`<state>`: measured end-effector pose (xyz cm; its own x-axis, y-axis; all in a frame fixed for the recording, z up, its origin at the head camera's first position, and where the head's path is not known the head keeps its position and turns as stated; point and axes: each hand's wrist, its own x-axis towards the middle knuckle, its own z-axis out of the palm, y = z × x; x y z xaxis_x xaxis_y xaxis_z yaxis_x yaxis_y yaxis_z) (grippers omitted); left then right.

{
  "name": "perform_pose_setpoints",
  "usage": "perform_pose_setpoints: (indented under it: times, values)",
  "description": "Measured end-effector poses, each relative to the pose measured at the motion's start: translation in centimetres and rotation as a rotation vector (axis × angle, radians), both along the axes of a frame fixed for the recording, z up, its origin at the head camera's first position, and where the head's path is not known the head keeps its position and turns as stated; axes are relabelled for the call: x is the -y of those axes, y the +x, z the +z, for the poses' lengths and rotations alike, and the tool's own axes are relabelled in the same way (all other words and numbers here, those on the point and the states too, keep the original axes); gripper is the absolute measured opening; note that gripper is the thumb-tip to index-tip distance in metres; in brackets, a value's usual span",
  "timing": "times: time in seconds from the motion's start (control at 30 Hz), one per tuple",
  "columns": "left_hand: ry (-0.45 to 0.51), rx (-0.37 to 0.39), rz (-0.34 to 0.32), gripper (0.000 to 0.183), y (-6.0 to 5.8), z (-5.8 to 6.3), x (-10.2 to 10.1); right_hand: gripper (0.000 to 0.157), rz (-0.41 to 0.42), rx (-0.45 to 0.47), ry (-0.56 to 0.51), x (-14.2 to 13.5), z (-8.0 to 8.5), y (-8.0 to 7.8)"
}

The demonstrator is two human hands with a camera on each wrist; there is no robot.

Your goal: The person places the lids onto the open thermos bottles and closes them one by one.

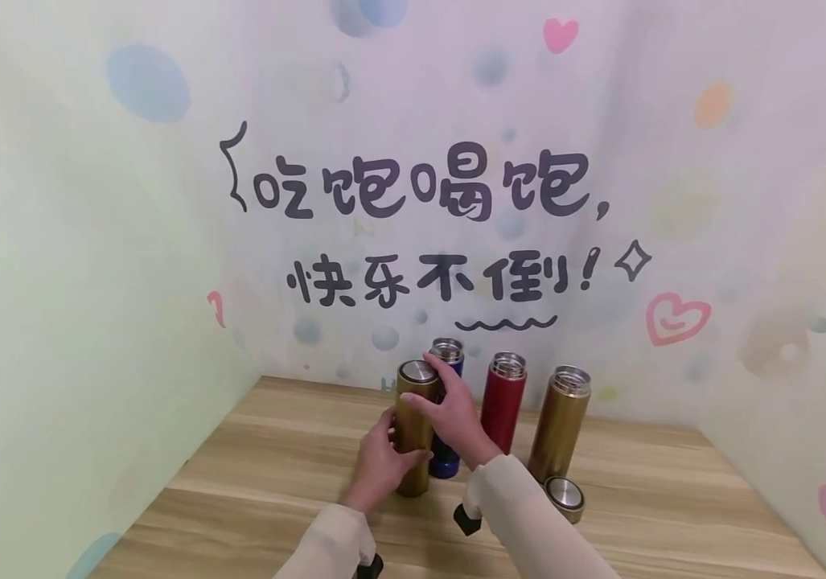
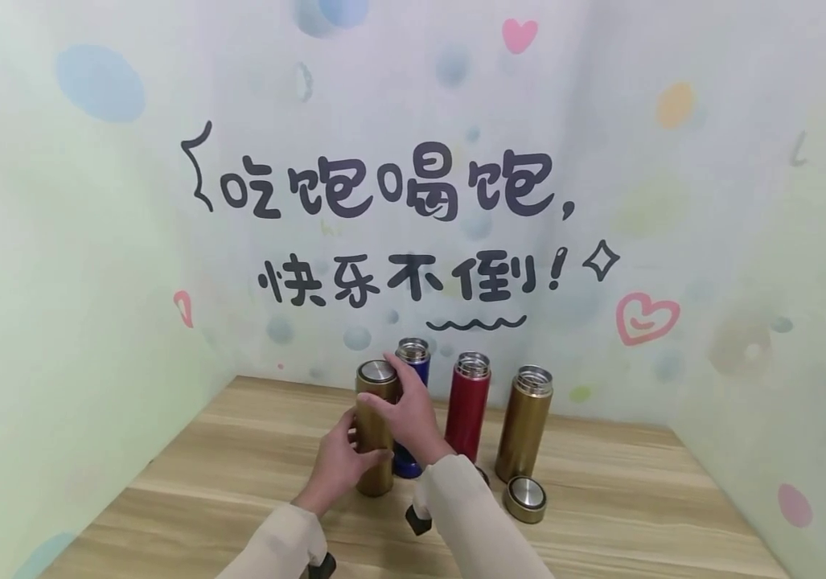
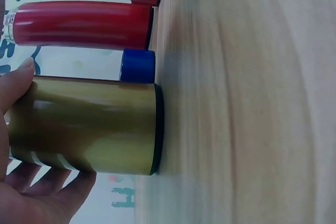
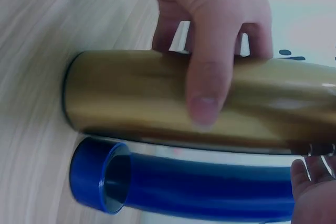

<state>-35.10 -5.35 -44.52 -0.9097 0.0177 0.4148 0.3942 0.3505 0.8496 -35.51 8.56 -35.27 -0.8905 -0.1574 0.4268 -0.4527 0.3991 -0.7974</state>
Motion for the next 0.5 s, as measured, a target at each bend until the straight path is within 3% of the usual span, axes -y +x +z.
perform_pose_setpoints:
  times: [0.17, 0.33, 0.5]
  values:
    - [0.011, -0.007, 0.006, 0.075, -0.5, -0.1, 0.4, 0.077, 0.015, 0.030, -0.028, -1.3, -1.1, -0.3]
    - [0.017, -0.010, 0.009, 0.078, -1.1, 0.0, 0.9, 0.075, -0.021, 0.050, -0.036, -2.8, -2.4, -0.6]
    - [0.021, -0.025, 0.059, 0.076, -1.8, -0.1, 1.6, 0.075, -0.054, 0.061, -0.006, -3.9, -3.9, -1.0]
